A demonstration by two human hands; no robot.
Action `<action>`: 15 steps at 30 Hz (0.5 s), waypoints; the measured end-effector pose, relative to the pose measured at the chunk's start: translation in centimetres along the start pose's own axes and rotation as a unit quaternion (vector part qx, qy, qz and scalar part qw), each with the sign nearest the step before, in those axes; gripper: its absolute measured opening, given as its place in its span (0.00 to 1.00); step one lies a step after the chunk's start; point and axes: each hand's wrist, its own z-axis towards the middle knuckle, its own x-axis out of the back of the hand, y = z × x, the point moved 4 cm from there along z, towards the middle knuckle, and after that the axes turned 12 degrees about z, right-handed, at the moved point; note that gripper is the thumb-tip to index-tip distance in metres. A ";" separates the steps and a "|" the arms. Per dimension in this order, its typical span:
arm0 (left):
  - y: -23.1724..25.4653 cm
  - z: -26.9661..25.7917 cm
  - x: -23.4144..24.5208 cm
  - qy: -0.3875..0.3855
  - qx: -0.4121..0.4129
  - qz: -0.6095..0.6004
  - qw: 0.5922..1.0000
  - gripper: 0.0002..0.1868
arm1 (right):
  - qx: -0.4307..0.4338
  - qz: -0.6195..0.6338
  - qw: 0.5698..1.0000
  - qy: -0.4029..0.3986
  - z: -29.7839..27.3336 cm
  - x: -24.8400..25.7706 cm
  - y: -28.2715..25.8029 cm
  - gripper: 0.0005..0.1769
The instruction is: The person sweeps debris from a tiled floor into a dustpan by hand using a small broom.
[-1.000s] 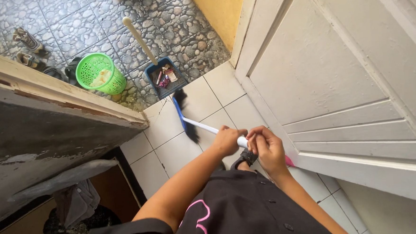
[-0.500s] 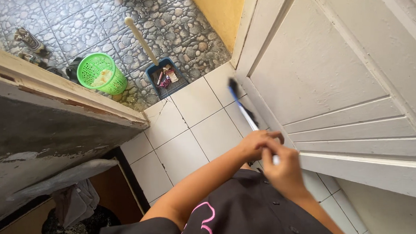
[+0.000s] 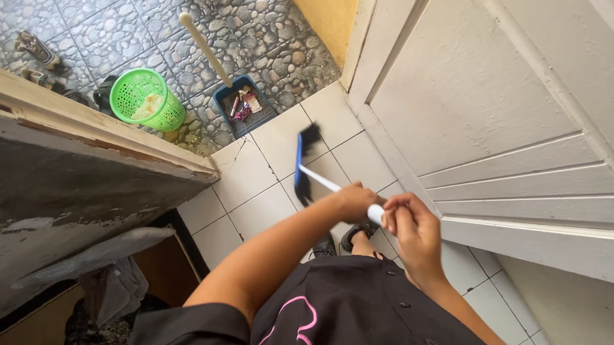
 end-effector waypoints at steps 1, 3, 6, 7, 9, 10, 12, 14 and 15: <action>-1.2 0.3 0.0 0.014 0.010 0.024 1.000 0.19 | 0.009 0.017 1.000 -0.010 1.2 -0.2 1.0 0.11; -4.2 0.8 0.0 0.017 0.048 0.048 0.998 0.19 | 0.022 0.042 0.999 -0.021 2.8 -0.4 2.4 0.11; -6.3 0.9 0.3 0.003 0.065 0.131 0.989 0.14 | 0.030 0.059 0.998 -0.018 3.8 -0.6 3.0 0.11; -6.1 0.9 0.6 0.006 0.058 0.127 0.990 0.14 | 0.027 0.062 0.998 -0.009 3.4 -0.6 2.8 0.11; -5.4 0.4 1.5 0.012 0.046 0.120 0.992 0.15 | 0.032 0.041 0.999 -0.005 2.4 -0.6 1.8 0.11; -4.6 0.2 2.2 0.031 0.035 0.091 0.995 0.18 | 0.042 0.018 0.999 -0.010 1.7 -0.4 0.7 0.11; -2.1 -0.2 3.3 0.066 0.013 0.032 0.997 0.26 | 0.052 -0.053 0.997 -0.008 -0.2 -0.2 -1.4 0.11; 0.4 -0.6 4.2 0.044 -0.036 -0.039 0.998 0.34 | 0.043 -0.150 0.988 -0.008 -2.2 0.0 -3.8 0.11; 1.2 -0.8 4.4 0.020 -0.044 -0.049 0.998 0.36 | 0.033 -0.197 0.980 -0.016 -3.1 0.1 -4.9 0.10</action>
